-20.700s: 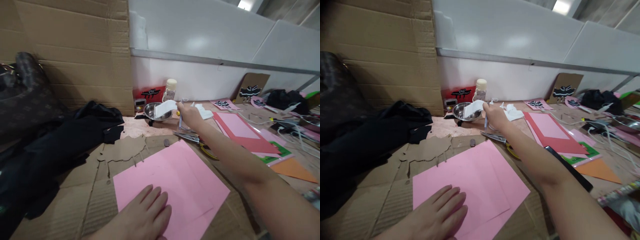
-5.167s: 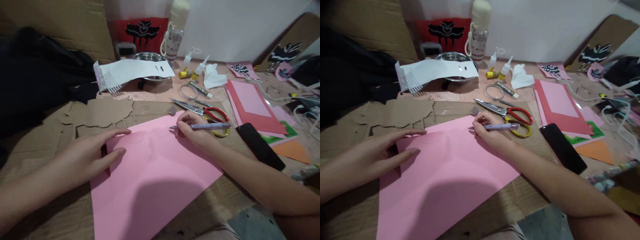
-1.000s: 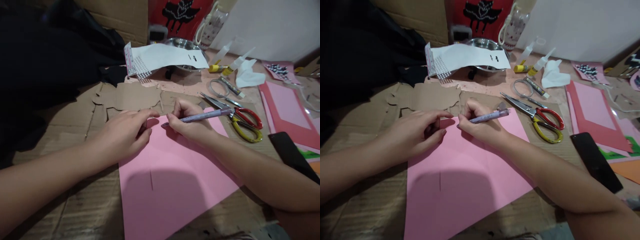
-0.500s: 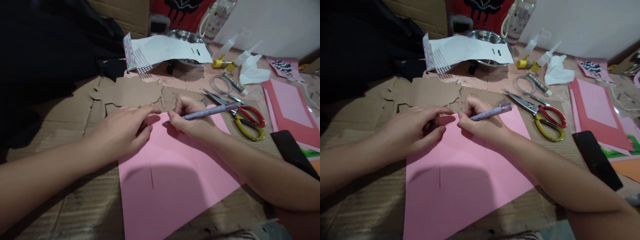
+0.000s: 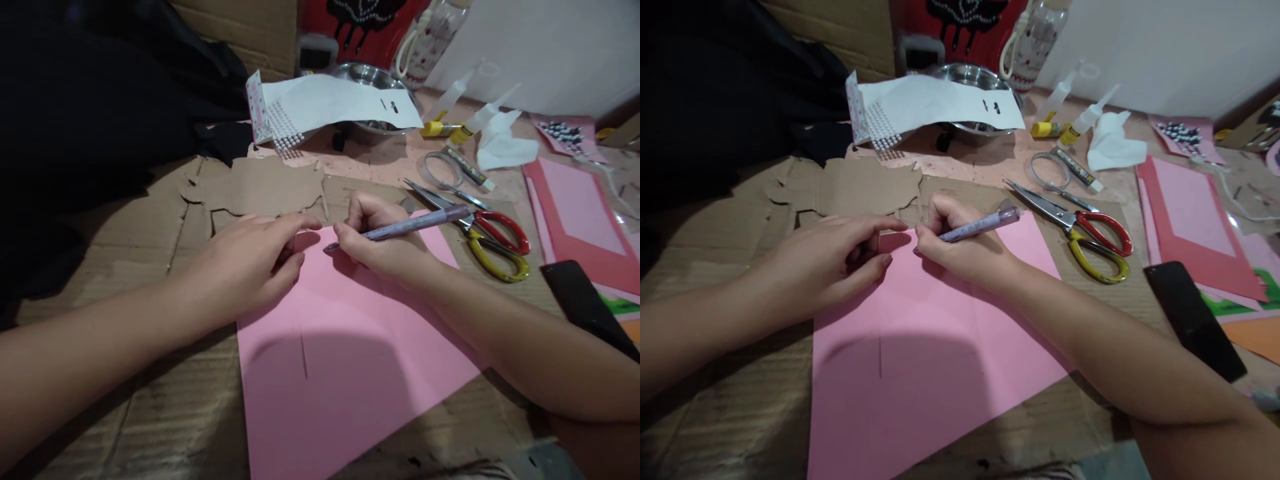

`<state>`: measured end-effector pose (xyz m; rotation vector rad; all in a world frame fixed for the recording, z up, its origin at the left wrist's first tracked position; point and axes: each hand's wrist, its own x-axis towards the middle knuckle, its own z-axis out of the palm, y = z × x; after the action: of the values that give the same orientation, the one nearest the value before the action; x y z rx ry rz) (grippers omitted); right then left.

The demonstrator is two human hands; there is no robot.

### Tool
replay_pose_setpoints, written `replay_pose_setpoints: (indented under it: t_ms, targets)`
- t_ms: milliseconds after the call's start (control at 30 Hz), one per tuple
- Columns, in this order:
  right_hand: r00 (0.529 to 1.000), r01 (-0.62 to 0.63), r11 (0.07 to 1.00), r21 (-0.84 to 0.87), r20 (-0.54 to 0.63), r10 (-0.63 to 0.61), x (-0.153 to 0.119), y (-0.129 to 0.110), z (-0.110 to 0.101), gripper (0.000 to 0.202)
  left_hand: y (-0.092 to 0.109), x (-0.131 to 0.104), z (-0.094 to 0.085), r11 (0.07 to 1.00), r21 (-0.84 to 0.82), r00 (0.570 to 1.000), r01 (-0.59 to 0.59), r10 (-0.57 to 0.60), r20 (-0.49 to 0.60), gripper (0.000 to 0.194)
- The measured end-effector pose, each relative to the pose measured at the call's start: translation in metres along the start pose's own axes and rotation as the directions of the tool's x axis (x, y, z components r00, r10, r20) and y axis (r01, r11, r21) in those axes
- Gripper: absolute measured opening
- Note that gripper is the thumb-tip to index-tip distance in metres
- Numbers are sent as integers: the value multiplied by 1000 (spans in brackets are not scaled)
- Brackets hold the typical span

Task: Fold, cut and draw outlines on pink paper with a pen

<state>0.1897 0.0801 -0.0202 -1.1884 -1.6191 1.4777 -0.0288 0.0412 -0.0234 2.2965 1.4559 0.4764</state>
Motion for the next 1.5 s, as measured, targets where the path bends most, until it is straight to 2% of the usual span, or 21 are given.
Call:
replay_pose_setpoints:
  t_ms: [133, 267, 567, 867, 1067, 1200, 1400, 1500]
  targets:
    - [999, -43, 999, 7, -22, 43, -2, -4, 1, 33, -1, 0, 1, 1000, -5, 1000, 1, -1, 6, 44]
    - [996, -90, 995, 37, 10, 90, -3, -4, -1, 34, -2, 1, 2, 1000, -6, 1000, -9, 9, 4, 46]
    - [999, -39, 998, 56, 8, 38, -1, -2, 0, 33, 1, 2, -1, 1000, -16, 999, 7, -6, 33, 45]
    - [999, -21, 999, -40, 44, 22, -1, -6, -3, 35, 1, 1, -2, 1000, 10, 998, 27, -27, 51, 47]
    - [995, -81, 995, -56, 47, 84, -1, -9, -4, 33, 0, 1, -2, 1000, 5, 999, 22, -22, 45, 43]
    - [996, -38, 992, -118, 70, 47, 2, -7, -8, 31, 1, 1, -1, 1000, -7, 1000, -2, 2, 27, 45]
    - [996, 59, 995, -85, 71, -53, 5, 1, -12, 31, 2, 2, -2, 1000, -2, 1000, -5, 5, 23, 45]
    - [997, 38, 999, -24, 62, -36, 3, 0, -10, 32, 1, 2, -2, 1000, -7, 1000, -6, 6, 28, 46]
